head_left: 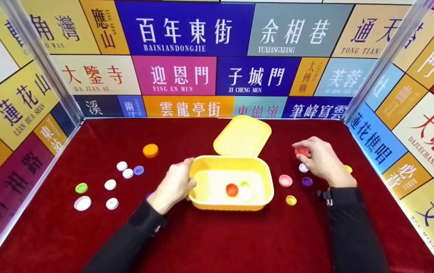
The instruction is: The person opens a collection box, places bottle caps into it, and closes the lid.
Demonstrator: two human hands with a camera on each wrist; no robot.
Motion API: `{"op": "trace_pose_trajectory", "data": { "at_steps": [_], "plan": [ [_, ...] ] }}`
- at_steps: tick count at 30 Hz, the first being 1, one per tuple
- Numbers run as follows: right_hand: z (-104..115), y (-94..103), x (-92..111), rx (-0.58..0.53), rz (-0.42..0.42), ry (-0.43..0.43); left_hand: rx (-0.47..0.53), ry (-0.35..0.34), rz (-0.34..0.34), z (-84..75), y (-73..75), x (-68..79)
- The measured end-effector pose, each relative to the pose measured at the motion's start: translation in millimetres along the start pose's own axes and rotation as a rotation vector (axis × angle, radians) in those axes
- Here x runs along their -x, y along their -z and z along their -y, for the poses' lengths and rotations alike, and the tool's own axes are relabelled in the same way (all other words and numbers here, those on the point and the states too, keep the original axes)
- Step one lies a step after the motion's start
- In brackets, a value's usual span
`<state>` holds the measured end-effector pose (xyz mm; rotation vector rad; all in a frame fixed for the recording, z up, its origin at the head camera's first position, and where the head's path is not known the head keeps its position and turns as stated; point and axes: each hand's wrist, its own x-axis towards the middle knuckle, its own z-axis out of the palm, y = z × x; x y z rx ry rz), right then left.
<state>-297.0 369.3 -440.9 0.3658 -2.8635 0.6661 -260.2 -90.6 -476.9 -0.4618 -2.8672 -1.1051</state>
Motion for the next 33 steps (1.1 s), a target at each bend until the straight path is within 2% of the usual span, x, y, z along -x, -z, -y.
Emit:
{"op": "trace_pose_trajectory", "data": {
  "at_steps": [13,22,28,33],
  "plan": [
    [33.9,-2.0,0.0,-0.015,-0.031,0.115,-0.010,0.011,0.010,-0.8,0.7,-0.3],
    [65.9,-10.7,-0.1,-0.072,-0.045,0.260,0.002,0.018,0.003,-0.3,-1.0,-0.4],
    [89.8,-23.7,1.6,-0.056,-0.045,0.382,-0.002,0.009,-0.001,-0.2,-0.9,-0.3],
    [105.7,-37.9,3.5,-0.014,0.011,0.482,-0.006,0.016,0.004,-0.5,-0.2,-0.8]
  ]
}}
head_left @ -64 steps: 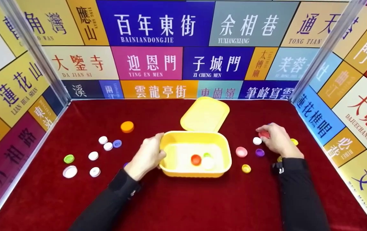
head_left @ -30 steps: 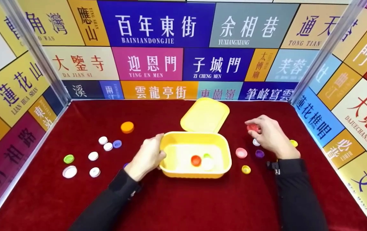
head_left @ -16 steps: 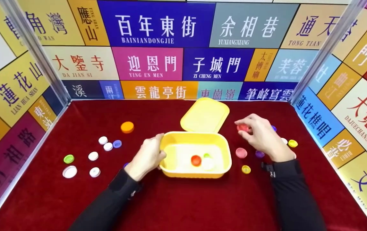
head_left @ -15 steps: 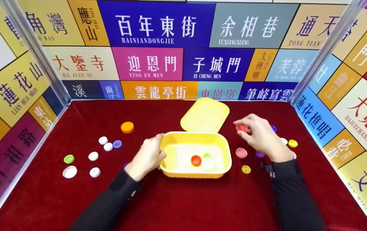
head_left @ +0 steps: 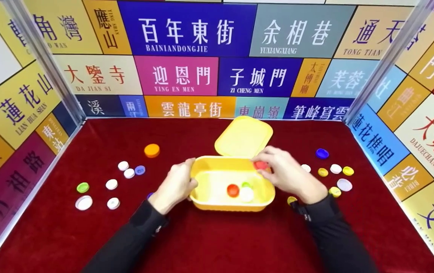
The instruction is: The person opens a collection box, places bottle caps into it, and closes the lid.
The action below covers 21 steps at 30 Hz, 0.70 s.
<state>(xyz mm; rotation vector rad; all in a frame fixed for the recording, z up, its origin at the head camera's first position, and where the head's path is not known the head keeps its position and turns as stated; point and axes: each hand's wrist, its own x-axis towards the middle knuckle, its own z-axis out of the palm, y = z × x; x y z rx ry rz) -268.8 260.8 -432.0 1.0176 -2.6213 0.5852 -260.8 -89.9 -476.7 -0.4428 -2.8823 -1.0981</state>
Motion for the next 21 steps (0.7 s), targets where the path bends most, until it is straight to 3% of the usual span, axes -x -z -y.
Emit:
{"op": "trace_pose_trajectory", "data": {
  "at_steps": [8,21],
  "plan": [
    [18.2,-17.4,-0.2,0.026,0.184,-0.029,0.003,0.004,-0.002,0.5,0.6,0.4],
    [23.3,-20.6,3.4,0.039,0.283,-0.067,0.044,-0.008,-0.007,2.3,-0.3,1.1]
  ]
}}
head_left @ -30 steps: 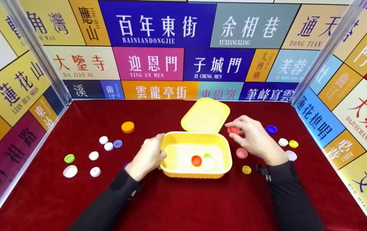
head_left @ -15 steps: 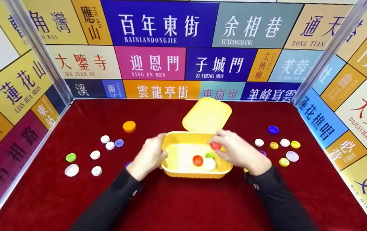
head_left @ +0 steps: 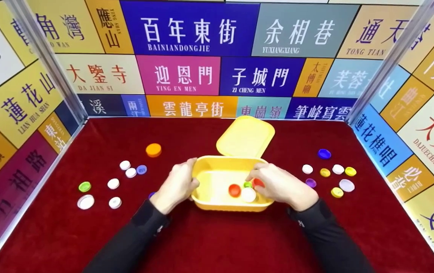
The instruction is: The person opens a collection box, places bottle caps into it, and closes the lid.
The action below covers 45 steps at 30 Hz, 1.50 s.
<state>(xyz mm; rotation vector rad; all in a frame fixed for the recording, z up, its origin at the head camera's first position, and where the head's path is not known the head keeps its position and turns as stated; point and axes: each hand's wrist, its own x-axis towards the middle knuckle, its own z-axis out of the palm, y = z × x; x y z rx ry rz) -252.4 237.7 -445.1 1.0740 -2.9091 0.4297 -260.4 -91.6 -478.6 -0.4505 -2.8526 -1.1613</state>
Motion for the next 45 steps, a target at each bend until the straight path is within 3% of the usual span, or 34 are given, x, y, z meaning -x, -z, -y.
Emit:
{"op": "trace_pose_trajectory", "data": {
  "at_steps": [28,32,38,45],
  "plan": [
    [-2.5,13.5,-0.1,-0.025,-0.069,0.007,-0.027,0.012,0.007,-1.5,0.8,-6.5],
    [-6.7,17.9,0.4,-0.036,-0.117,0.013,-0.034,-0.002,0.005,-0.9,0.3,-5.9],
    [-21.0,26.7,3.3,-0.044,-0.254,0.032,-0.036,-0.011,0.005,0.5,-0.3,-3.6],
    [-47.0,36.0,11.6,-0.089,-0.337,-0.086,-0.028,-0.007,0.008,1.0,0.5,-1.8]
  ]
}}
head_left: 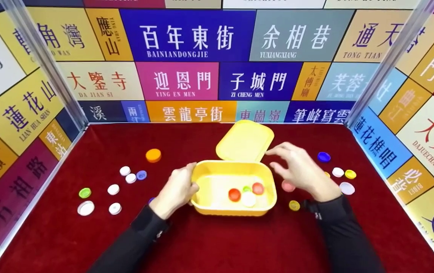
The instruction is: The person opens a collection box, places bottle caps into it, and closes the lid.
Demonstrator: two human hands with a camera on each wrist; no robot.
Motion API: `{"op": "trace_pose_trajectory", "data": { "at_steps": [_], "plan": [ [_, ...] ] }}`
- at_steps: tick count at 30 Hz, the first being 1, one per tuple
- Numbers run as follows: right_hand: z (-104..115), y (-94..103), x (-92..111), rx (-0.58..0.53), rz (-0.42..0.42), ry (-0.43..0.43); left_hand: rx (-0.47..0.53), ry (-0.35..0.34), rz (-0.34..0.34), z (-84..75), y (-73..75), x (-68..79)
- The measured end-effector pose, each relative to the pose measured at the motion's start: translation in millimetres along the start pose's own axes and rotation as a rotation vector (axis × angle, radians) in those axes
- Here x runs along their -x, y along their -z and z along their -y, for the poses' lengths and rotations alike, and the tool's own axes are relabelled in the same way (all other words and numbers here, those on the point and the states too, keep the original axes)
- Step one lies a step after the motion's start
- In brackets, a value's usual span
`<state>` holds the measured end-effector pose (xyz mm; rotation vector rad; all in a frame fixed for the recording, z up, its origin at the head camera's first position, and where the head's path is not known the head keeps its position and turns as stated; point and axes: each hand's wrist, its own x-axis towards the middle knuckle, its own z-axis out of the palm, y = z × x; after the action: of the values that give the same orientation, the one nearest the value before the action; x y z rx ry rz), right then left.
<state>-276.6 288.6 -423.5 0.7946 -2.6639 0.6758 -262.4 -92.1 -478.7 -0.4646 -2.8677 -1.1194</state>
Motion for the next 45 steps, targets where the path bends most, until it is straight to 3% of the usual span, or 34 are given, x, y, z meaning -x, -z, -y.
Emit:
{"op": "trace_pose_trajectory", "data": {
  "at_steps": [7,13,24,35,45],
  "plan": [
    [-29.0,8.3,6.8,-0.006,-0.019,-0.111,-0.020,0.003,-0.012,0.8,1.6,1.9],
    [-58.1,9.6,14.8,0.020,0.038,-0.241,0.005,0.011,-0.002,1.2,1.6,2.3],
    [-96.0,-0.3,30.8,0.052,0.169,-0.399,-0.013,0.011,0.002,0.5,0.7,1.5],
    [-108.2,-2.5,38.1,0.035,0.205,-0.416,-0.017,0.010,-0.005,-1.7,-0.1,0.2],
    [-106.6,-1.7,35.3,0.040,0.181,-0.390,-0.021,0.013,0.001,-1.2,-0.2,0.1]
  ]
}}
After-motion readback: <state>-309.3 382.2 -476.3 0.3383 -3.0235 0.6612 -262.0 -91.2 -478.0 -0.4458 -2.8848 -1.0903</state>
